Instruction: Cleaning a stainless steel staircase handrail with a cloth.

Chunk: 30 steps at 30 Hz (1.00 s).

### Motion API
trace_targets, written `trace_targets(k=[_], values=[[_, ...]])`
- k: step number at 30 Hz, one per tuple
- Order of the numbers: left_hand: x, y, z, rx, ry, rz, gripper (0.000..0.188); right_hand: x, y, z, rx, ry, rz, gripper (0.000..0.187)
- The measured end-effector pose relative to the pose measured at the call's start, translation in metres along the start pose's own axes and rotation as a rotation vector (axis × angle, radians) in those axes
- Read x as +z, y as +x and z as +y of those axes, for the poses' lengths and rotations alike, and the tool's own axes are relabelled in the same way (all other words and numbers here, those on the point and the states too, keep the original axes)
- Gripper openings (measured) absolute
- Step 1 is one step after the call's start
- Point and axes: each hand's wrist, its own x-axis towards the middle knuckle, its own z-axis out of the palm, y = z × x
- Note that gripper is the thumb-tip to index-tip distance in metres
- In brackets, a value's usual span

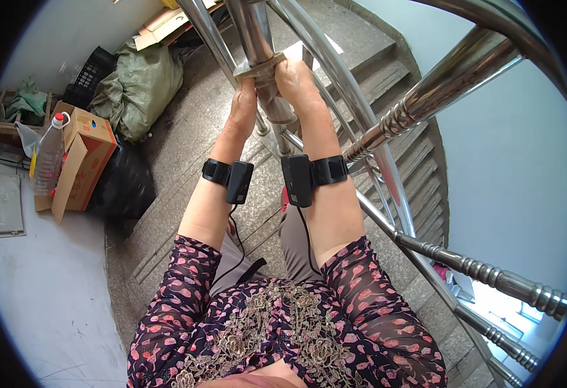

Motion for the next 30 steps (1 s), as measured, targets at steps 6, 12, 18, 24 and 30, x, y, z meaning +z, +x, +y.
trace_targets(k=[6, 12, 18, 24, 30], values=[[-0.009, -0.006, -0.02, -0.129, -0.054, -0.073, 0.067, 0.001, -0.025, 0.011, 0.156, 0.238, -0.117, 0.038], [-0.015, -0.016, -0.053, -0.233, -0.144, -0.1, 0.061, 0.022, -0.047, 0.041, 0.291, 0.533, -0.071, 0.036], [-0.013, -0.027, -0.073, -0.173, -0.282, -0.173, 0.058, 0.024, -0.06, 0.07, 0.415, 0.58, -0.009, 0.043], [-0.01, -0.025, -0.096, -0.228, -0.387, -0.149, 0.069, 0.029, -0.063, 0.094, 0.408, 0.594, 0.018, 0.061], [-0.014, -0.036, -0.107, -0.428, -0.397, -0.003, 0.072, 0.038, -0.08, 0.124, 0.451, 0.581, 0.033, 0.069]])
